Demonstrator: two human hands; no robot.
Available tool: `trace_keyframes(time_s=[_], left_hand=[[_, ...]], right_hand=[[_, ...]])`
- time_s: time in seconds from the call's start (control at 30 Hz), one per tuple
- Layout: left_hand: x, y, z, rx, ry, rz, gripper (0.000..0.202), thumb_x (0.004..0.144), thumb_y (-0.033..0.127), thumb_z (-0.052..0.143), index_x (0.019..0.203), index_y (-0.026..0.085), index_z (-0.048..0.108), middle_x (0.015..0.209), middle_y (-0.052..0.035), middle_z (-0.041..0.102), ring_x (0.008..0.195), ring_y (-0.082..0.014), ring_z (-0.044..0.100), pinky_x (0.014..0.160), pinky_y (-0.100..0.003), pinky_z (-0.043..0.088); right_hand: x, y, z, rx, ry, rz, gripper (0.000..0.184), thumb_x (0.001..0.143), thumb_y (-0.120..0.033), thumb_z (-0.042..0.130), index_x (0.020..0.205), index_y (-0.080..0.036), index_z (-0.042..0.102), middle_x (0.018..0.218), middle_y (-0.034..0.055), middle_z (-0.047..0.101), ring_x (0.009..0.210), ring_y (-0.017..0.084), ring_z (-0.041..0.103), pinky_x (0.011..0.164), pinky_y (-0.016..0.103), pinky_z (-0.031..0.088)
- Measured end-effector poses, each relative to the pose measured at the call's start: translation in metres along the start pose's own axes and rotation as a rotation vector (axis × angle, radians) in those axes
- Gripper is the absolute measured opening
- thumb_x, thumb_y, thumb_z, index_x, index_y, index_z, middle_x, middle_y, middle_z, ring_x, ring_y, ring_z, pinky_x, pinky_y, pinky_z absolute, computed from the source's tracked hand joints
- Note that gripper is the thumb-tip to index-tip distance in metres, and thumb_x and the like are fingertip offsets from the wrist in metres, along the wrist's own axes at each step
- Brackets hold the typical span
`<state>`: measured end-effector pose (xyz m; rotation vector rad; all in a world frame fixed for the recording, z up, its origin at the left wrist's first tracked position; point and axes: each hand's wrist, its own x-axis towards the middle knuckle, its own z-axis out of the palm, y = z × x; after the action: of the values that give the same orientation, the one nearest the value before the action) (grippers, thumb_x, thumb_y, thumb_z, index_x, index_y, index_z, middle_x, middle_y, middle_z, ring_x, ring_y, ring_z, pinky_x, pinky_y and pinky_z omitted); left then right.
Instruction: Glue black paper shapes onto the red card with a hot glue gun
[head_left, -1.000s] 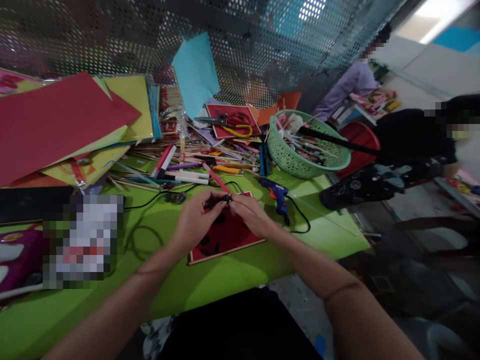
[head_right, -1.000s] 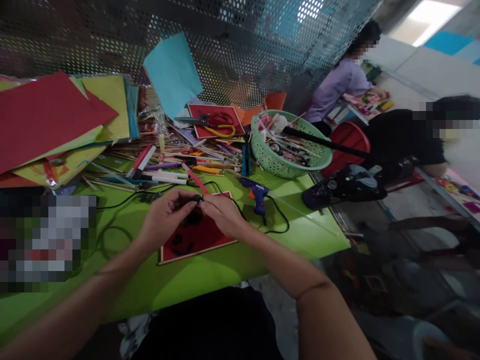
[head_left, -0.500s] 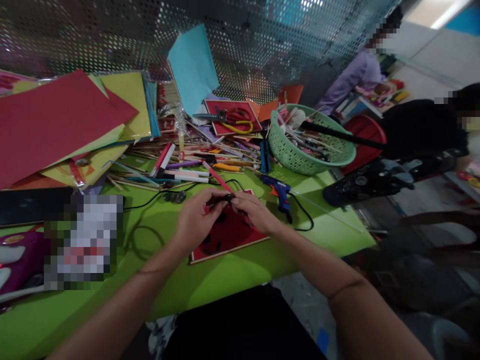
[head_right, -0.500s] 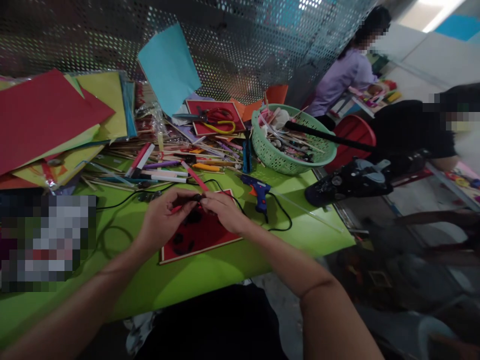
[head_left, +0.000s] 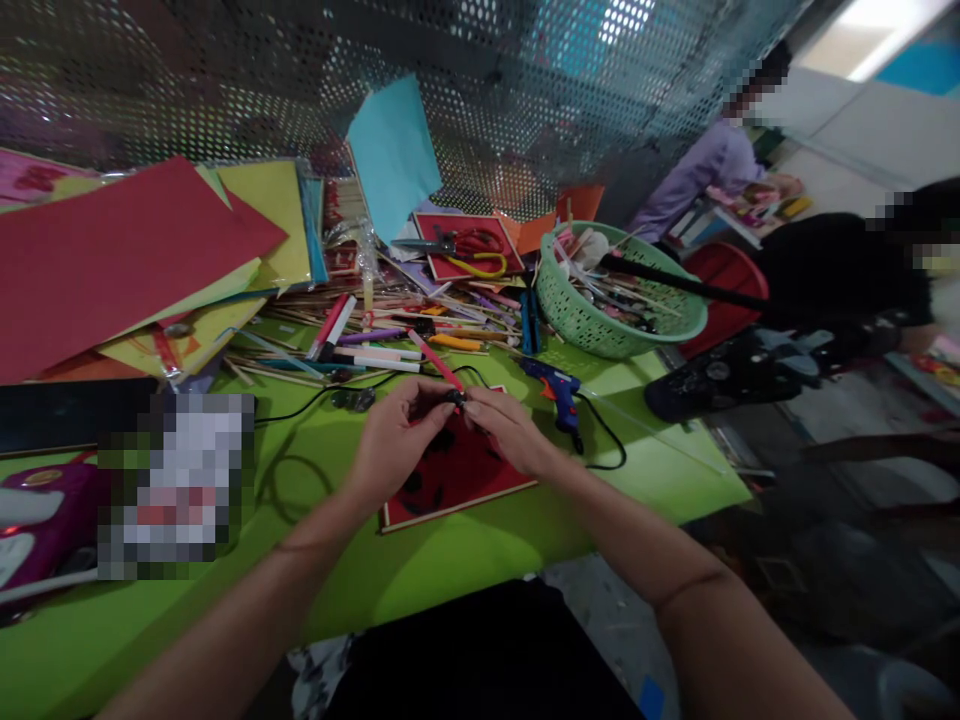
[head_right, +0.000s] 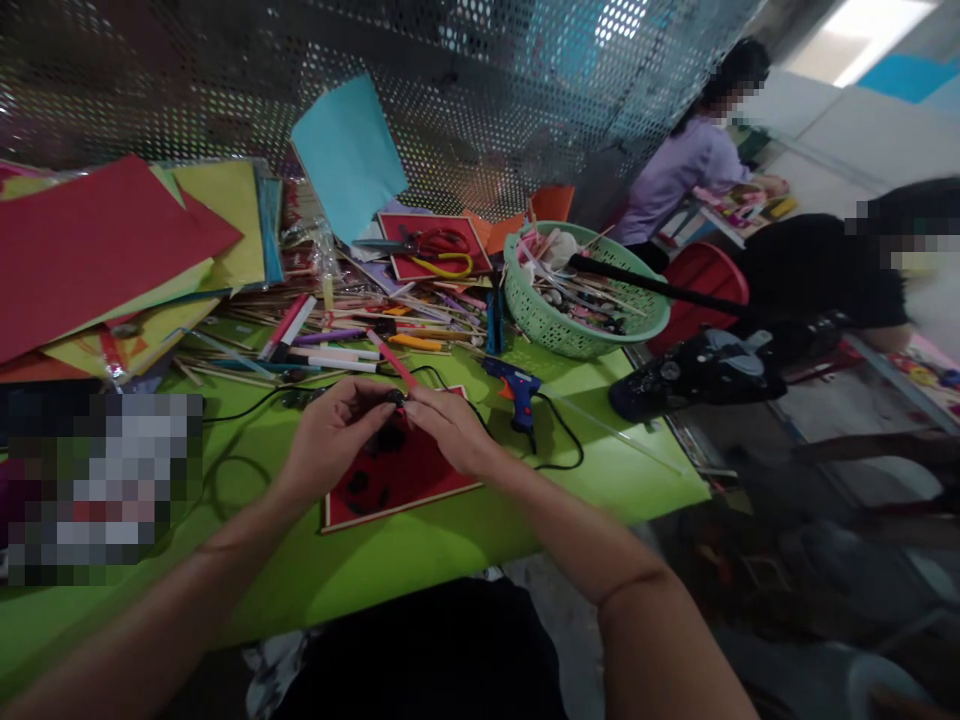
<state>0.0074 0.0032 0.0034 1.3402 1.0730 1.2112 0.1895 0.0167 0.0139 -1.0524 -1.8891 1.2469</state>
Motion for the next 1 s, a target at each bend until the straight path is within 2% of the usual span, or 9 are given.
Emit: trace_keyframes(time_s=[0.23,0.4,0.6,0.7,0.87,0.93,1.0], left_hand=[[-0.0004,0.0003,0.0014,-0.002,0.004,-0.009,0.02,0.082,0.027,0.069,0.099,0.017,0.067,0.094,-0.0055,0.074,0.086,-0.0178,0.069,0.082,-0.031,0.055],[-0.0017,-0.0011,0.0004,0.094,-0.025,0.047,0.021,0.084,0.025,0.066,0.104,0.019,0.069,0.099,-0.0055,0.074,0.091,-0.0189,0.069,0.086,-0.032,0.054],[0.0004,-0.0047,-0.0017,0.146,-0.052,0.039,0.02,0.086,0.027,0.064,0.104,0.02,0.067,0.099,-0.005,0.074,0.091,-0.0192,0.069,0.085,-0.033,0.053],[0.0008,-0.0036,-0.0013,0.076,-0.059,0.006,0.02,0.086,0.028,0.064,0.103,0.018,0.067,0.097,-0.0054,0.073,0.09,-0.0186,0.069,0.083,-0.031,0.053],[-0.0006,0.0001,-0.0019,0.026,-0.027,-0.026,0.021,0.083,0.026,0.067,0.103,0.018,0.067,0.096,-0.0048,0.072,0.087,-0.0173,0.068,0.081,-0.03,0.053],[-0.0009,0.0006,-0.0018,0.047,-0.002,-0.03,0.021,0.083,0.025,0.067,0.102,0.018,0.067,0.094,-0.0042,0.072,0.084,-0.0167,0.068,0.079,-0.029,0.053],[-0.0007,0.0005,-0.001,0.048,0.019,-0.033,0.021,0.082,0.025,0.068,0.101,0.017,0.067,0.092,-0.004,0.072,0.082,-0.0164,0.067,0.077,-0.028,0.053]], right_hand=[[0.0,0.0026,-0.0006,-0.25,0.004,-0.036,0.032,0.099,-0.046,0.043,0.079,-0.022,0.049,0.074,-0.0008,0.05,0.071,0.016,0.045,0.065,0.029,0.029],[0.0007,0.0006,0.0019,-0.415,0.021,-0.041,0.029,0.099,-0.036,0.038,0.075,-0.023,0.044,0.07,-0.0007,0.049,0.065,0.016,0.041,0.063,0.03,0.027],[0.0006,0.0013,0.0024,-0.393,0.018,-0.056,0.028,0.098,-0.031,0.037,0.072,-0.022,0.041,0.069,-0.0013,0.047,0.064,0.015,0.04,0.061,0.029,0.028],[0.0004,0.0024,0.0013,-0.33,0.01,-0.087,0.029,0.099,-0.029,0.037,0.071,-0.022,0.039,0.068,-0.0022,0.046,0.064,0.014,0.041,0.061,0.028,0.03],[-0.0006,-0.0011,0.0005,-0.388,0.05,-0.115,0.032,0.101,-0.039,0.04,0.075,-0.022,0.046,0.071,-0.0017,0.05,0.065,0.014,0.046,0.061,0.028,0.031],[-0.0011,-0.0034,0.0004,-0.479,0.108,-0.13,0.027,0.099,-0.042,0.046,0.083,-0.021,0.051,0.076,0.0,0.055,0.069,0.016,0.05,0.063,0.029,0.034],[-0.0015,-0.0049,0.0005,-0.531,0.167,-0.155,0.018,0.097,-0.038,0.052,0.092,-0.021,0.054,0.084,0.0024,0.06,0.076,0.017,0.055,0.068,0.029,0.038]])
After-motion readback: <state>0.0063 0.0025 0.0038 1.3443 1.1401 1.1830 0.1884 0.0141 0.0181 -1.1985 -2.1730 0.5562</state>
